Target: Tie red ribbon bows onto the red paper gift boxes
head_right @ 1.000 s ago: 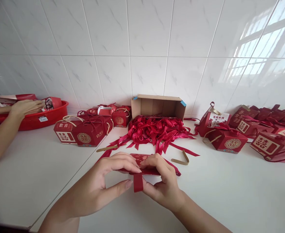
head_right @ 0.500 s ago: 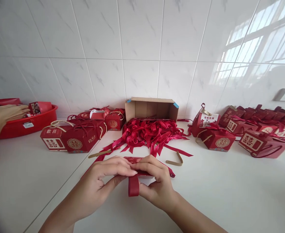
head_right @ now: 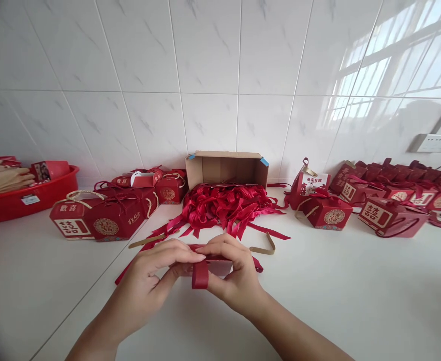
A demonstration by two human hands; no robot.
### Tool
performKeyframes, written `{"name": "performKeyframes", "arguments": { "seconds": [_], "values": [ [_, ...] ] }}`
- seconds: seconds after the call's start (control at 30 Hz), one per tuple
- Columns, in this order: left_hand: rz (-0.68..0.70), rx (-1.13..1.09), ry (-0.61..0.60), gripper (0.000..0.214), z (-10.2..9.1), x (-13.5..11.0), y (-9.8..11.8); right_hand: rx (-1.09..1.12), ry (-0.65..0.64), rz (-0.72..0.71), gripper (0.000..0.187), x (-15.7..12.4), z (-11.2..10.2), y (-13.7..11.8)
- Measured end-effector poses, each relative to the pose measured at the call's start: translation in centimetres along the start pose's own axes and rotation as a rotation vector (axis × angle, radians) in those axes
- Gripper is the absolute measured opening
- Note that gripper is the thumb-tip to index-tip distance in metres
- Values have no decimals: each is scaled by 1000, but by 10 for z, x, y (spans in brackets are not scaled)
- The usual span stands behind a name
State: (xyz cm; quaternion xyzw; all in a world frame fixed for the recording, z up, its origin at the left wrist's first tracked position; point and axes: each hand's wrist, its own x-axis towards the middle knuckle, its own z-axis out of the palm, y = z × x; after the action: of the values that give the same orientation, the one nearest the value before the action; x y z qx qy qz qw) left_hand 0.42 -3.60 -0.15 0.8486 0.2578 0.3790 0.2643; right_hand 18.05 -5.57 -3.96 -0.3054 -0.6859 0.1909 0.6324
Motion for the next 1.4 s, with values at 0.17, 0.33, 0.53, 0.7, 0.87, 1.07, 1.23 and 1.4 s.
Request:
{"name": "performKeyframes", "arguments": {
  "seconds": [0.17, 0.33, 0.53, 0.7, 0.87, 1.07, 1.23, 1.4],
  "values": [
    [-55, 22, 18, 26, 4, 0, -1, -58, 37, -73, 25, 0, -1, 1],
    [-162, -110, 103, 24, 10, -3, 2, -56, 50, -76, 19, -1, 0, 3],
    [-134, -74, 74, 27, 10, -1, 4, -51, 62, -46, 10, -2, 0, 3],
    [-58, -23, 19, 24, 5, 1, 7, -87, 54, -39, 8, -2, -1, 0],
    [-30, -39, 14, 19, 4, -2, 13, -181, 37, -35, 9, -5, -2, -2],
    [-46, 25, 34, 14, 9, -3, 14, -190, 5, -63, 8, -8, -5, -1],
    [-74, 42, 30, 15, 11, -5, 14, -228, -21, -69, 9, -10, -6, -2],
    [-61, 57, 54, 15, 8, -4, 9, -225, 1, 24, 18, -10, -5, 12]
  ]
}}
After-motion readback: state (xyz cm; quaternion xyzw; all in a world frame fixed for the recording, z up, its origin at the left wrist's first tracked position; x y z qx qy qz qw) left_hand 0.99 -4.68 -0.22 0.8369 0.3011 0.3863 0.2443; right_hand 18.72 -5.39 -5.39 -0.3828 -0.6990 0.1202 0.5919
